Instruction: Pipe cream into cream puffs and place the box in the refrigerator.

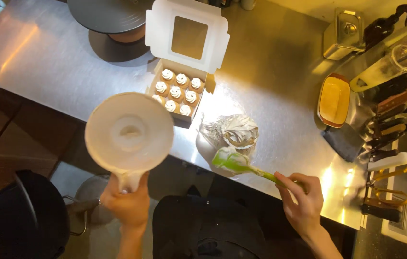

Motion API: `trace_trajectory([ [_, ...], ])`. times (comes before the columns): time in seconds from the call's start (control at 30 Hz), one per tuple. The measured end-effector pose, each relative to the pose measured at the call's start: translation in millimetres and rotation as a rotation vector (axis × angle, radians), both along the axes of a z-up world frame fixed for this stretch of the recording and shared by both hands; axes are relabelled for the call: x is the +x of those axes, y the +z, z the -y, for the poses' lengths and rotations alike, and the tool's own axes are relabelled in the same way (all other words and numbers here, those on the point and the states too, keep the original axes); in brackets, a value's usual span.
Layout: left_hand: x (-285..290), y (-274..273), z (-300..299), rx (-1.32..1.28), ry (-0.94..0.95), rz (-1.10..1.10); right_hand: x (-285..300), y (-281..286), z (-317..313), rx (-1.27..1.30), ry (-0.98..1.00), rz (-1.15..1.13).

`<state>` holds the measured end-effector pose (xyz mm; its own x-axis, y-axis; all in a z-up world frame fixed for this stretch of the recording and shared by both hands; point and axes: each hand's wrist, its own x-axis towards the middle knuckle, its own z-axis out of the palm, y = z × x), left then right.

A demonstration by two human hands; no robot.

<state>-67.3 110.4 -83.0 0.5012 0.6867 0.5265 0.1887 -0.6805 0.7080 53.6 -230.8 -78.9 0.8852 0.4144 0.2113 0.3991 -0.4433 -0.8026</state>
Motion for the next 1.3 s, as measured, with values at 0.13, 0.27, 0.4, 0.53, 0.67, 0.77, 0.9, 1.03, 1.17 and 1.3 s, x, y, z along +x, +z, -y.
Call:
trace_trajectory([
  [0.13, -10.5, -10.5, -8.6, -0.078, 0.023, -0.088, 14.0, -79.6, 17.5, -0.272, -0.132, 0.671],
  [0.27, -13.7, -10.3, 5.3, -0.135, 0.035, -0.124, 23.6, -113.1, 26.6, -0.289, -0.142, 0.632],
  [0.4, -22.4, -20.8, 31.5, -0.221, 0.024, -0.163, 18.8, -110.9, 35.7, -0.240, -0.121, 0.522],
  [0.53, -44.9, -57.5, 64.6, -0.301, 0.068, -0.239, 10.4, -84.5, 62.3, -0.241, -0.101, 0.395],
  [0.67, -31.6, -56.7, 126.9, -0.445, -0.166, -0.213, -15.4, -73.4, 131.2, 0.102, -0.349, 0.115],
  [0.77, 4.8, -23.0, 205.5, -0.594, -0.523, -0.211, -14.8, -29.6, 185.3, 0.210, -0.497, -0.076],
  [0.9, 89.0, -68.8, 303.9, -0.719, -0.645, -0.422, 29.6, -23.3, 220.5, 0.009, -0.556, -0.341],
  [1.03, 145.3, -147.3, 387.5, -0.584, -0.553, -0.391, 69.6, -75.4, 219.4, -0.254, -0.492, -0.417],
  [1.17, 182.8, -226.0, 443.2, -0.428, -0.517, -0.326, 90.5, -102.5, 206.5, -0.087, -0.493, -0.609],
  [1.3, 189.0, -236.5, 450.6, -0.360, -0.549, -0.319, 99.0, -119.0, 219.0, -0.028, -0.441, -0.586],
])
